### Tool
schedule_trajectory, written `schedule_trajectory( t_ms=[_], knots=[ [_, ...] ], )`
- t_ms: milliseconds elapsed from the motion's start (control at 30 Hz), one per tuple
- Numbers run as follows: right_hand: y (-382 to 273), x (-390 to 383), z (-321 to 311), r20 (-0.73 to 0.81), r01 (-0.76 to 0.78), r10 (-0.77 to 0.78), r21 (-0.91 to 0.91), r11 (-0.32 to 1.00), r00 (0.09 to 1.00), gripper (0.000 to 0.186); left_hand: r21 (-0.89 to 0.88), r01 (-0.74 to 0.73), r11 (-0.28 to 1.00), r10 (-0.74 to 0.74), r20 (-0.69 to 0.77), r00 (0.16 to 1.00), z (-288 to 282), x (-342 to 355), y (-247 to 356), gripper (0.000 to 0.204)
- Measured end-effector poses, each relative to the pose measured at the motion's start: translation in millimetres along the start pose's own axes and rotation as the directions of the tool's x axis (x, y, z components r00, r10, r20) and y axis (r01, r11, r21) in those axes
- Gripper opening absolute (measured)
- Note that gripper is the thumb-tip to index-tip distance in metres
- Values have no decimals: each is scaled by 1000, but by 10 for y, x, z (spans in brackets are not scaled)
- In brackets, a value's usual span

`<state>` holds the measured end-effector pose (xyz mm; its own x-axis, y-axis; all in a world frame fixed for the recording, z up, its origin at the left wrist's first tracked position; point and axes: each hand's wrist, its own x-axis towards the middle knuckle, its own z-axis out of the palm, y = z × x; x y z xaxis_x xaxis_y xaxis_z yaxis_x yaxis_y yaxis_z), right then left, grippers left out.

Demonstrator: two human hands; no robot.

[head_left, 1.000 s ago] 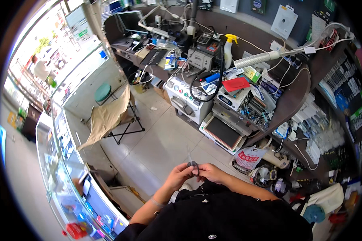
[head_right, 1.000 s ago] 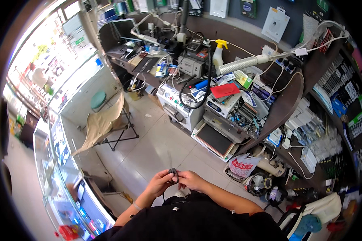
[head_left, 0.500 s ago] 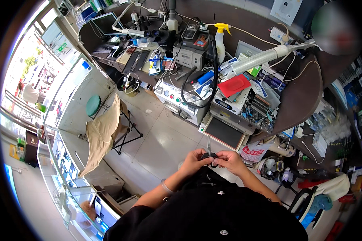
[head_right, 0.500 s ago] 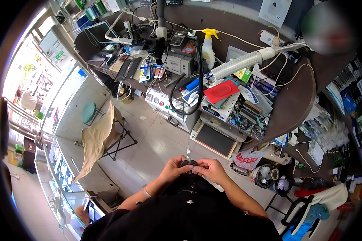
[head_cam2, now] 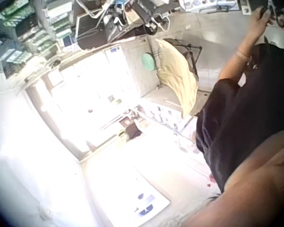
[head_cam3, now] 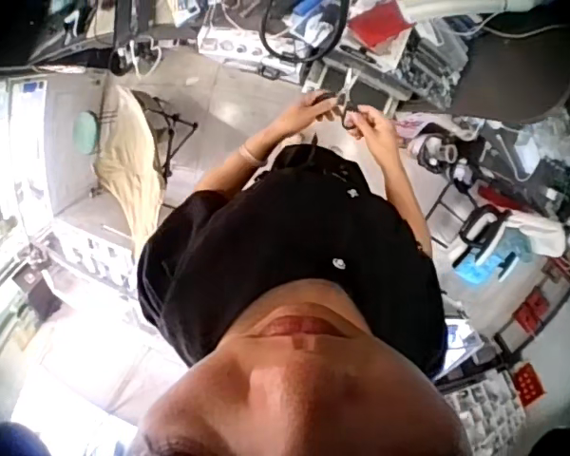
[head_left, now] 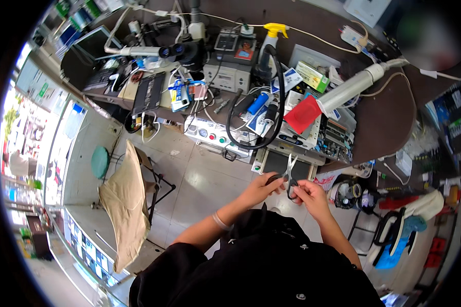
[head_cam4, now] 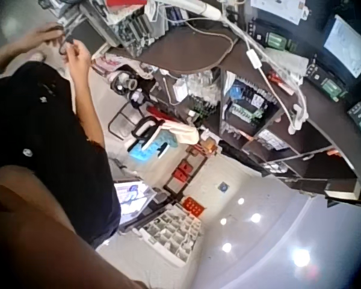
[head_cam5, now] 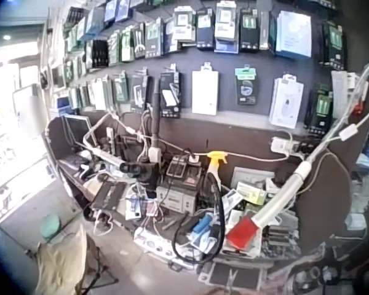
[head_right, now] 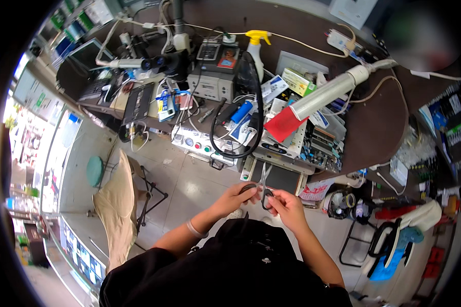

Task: The person unwraps a white cable, cuts a wire with scissors, and then manipulates internal components inside a computer chassis while sorting through items in a small bin.

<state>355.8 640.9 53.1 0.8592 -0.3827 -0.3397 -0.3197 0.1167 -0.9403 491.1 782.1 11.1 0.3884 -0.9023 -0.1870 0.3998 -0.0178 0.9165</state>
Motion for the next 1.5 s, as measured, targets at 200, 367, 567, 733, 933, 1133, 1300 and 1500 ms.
schedule_trajectory(
  t_ms=[200,367,567,733,933,1133,1300,1500],
  knots=[
    [261,-296,-75,-440,128,8,278,952,898,28,205,-142,968,103,189,977,720,486,20,26],
    [202,-1138,-604,-557,224,33,386,895,830,25,75,16,997,-48,437,898,1631,669,-203,26],
    [894,-2324,-1250,-769,648,69,579,494,635,26,127,242,962,-264,659,704,3104,514,-779,30],
    [1402,-3589,-1753,-841,684,52,472,556,538,34,240,213,947,-313,838,446,4469,234,-1612,30],
    [1605,-4852,-2490,-907,613,120,366,700,403,53,381,157,911,-403,903,146,5982,-28,-2093,35],
    [1957,-5472,-3349,-919,652,142,364,665,368,41,618,203,760,-649,702,292,6656,614,-2292,36],
    [2133,-6155,-4468,-942,647,187,327,688,277,39,622,339,706,-709,626,326,7874,1265,-2817,25],
    [2450,-7285,-5641,-954,596,276,291,748,119,41,563,436,702,-695,676,247,9886,1495,-3594,18]
  ],
)
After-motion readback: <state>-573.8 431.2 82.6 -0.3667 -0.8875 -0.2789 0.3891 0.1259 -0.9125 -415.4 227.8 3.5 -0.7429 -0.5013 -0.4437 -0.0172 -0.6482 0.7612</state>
